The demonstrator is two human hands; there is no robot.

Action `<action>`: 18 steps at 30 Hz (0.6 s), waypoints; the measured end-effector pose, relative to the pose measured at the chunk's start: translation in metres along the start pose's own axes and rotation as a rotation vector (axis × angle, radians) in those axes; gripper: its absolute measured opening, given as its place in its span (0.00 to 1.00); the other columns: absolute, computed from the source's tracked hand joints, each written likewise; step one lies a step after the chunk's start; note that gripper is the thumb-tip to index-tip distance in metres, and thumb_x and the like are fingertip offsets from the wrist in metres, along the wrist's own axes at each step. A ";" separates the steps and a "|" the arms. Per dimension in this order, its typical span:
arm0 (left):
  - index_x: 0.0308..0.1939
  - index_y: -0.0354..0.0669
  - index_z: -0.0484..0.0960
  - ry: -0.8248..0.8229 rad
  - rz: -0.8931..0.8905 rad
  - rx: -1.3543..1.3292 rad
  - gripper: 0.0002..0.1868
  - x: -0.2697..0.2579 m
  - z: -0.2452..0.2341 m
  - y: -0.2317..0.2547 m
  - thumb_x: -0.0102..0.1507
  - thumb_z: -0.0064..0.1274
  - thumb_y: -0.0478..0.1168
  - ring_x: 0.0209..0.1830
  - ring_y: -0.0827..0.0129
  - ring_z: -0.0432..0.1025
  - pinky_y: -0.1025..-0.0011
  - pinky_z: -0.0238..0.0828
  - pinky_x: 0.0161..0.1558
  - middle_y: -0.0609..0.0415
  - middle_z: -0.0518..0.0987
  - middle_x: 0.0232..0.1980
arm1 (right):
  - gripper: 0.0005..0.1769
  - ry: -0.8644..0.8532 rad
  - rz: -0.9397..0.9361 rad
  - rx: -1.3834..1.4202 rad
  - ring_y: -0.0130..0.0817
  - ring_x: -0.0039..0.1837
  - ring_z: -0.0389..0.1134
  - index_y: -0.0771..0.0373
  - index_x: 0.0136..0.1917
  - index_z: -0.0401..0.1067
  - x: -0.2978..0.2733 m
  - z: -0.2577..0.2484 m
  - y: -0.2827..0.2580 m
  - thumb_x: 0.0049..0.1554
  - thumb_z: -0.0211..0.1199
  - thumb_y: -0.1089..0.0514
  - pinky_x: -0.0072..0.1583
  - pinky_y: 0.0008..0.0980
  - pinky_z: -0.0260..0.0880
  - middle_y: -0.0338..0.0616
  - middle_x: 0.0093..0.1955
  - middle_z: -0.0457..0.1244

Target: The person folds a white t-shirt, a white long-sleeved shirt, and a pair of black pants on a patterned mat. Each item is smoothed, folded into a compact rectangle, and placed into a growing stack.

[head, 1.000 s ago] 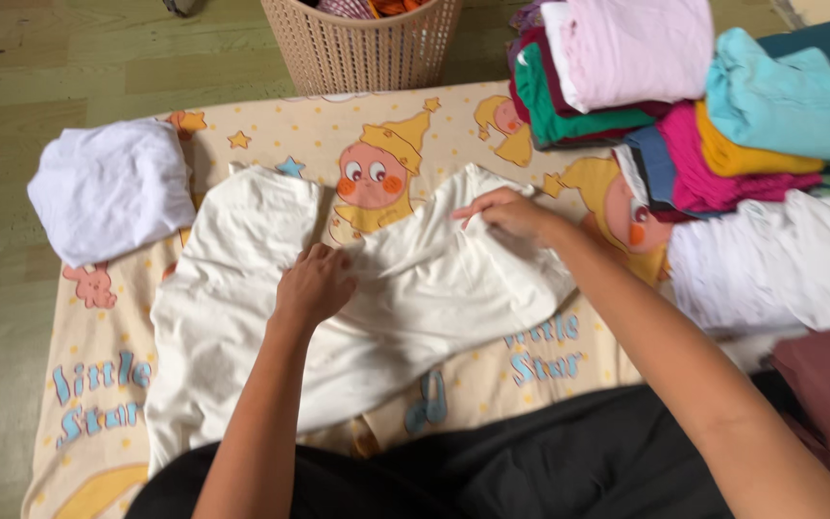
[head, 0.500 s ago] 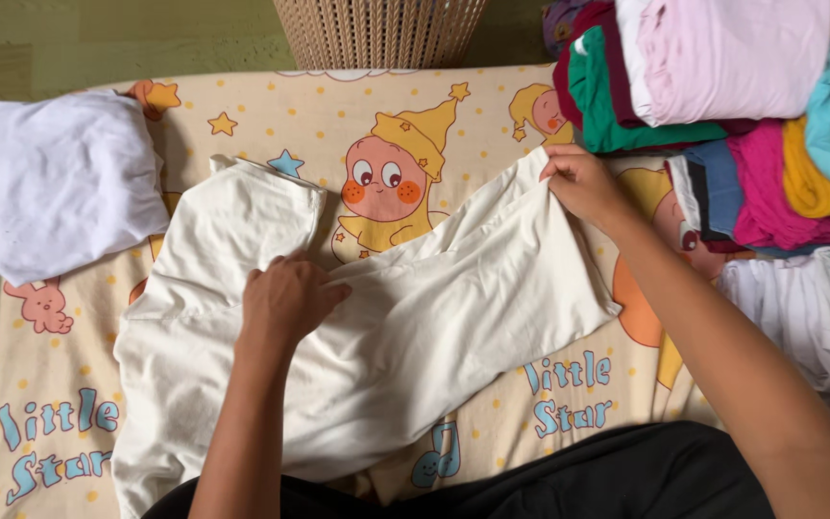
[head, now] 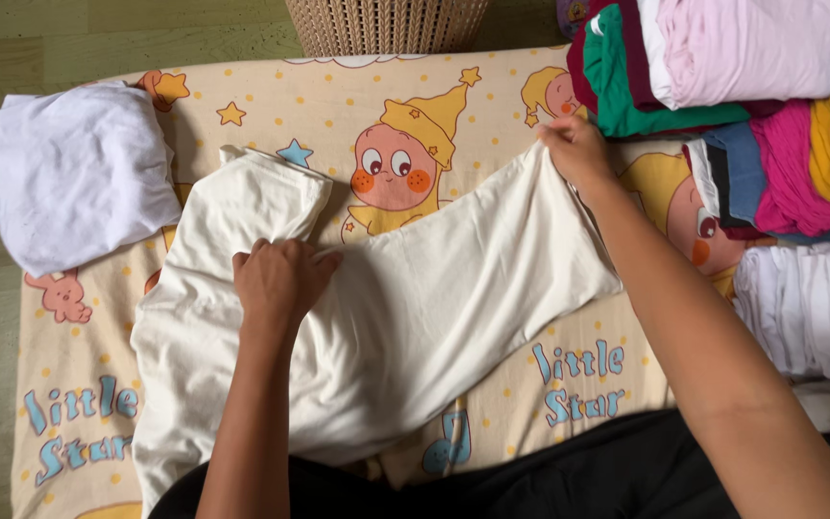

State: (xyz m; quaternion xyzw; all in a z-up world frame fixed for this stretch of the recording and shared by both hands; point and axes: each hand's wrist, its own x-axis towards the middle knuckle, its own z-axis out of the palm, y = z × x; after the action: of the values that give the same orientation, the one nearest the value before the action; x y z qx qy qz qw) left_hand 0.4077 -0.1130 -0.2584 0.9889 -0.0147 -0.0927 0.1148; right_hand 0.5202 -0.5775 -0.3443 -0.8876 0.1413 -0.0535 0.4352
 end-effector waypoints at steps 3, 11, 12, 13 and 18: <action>0.33 0.50 0.88 0.197 0.046 0.005 0.19 -0.003 0.009 0.005 0.55 0.60 0.59 0.43 0.56 0.75 0.54 0.64 0.47 0.52 0.84 0.36 | 0.19 0.011 -0.068 0.007 0.25 0.48 0.67 0.62 0.60 0.71 -0.014 -0.015 0.007 0.62 0.63 0.49 0.50 0.28 0.67 0.35 0.47 0.67; 0.37 0.53 0.88 -0.455 0.417 -0.217 0.23 -0.038 0.026 0.065 0.52 0.63 0.65 0.45 0.59 0.79 0.56 0.75 0.45 0.57 0.85 0.43 | 0.40 -0.379 0.287 -0.498 0.37 0.40 0.68 0.69 0.39 0.78 -0.152 -0.102 0.013 0.52 0.66 0.25 0.47 0.35 0.68 0.48 0.33 0.65; 0.40 0.52 0.87 -0.486 0.476 -0.011 0.26 -0.056 0.035 0.078 0.52 0.64 0.67 0.46 0.58 0.79 0.56 0.75 0.46 0.54 0.84 0.44 | 0.39 -0.398 0.228 -0.462 0.35 0.41 0.68 0.70 0.38 0.78 -0.162 -0.102 0.014 0.49 0.70 0.27 0.47 0.35 0.69 0.47 0.35 0.65; 0.43 0.51 0.85 -0.513 0.527 0.198 0.30 -0.074 0.043 0.089 0.52 0.65 0.68 0.47 0.57 0.79 0.56 0.75 0.46 0.51 0.83 0.46 | 0.39 -0.418 0.169 -0.427 0.34 0.42 0.69 0.72 0.38 0.78 -0.171 -0.100 0.015 0.46 0.73 0.28 0.47 0.34 0.70 0.45 0.36 0.65; 0.37 0.53 0.88 -0.353 0.586 0.292 0.23 -0.120 0.061 0.104 0.60 0.57 0.66 0.44 0.62 0.82 0.60 0.79 0.42 0.54 0.85 0.41 | 0.34 -0.307 0.319 -0.251 0.33 0.39 0.68 0.66 0.46 0.77 -0.184 -0.091 0.040 0.44 0.73 0.32 0.43 0.36 0.64 0.44 0.37 0.66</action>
State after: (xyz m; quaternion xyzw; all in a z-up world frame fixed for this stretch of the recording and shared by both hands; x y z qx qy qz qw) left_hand 0.2773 -0.2219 -0.2713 0.9174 -0.3301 -0.2220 -0.0100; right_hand 0.3170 -0.6147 -0.3148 -0.8989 0.2171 0.1693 0.3408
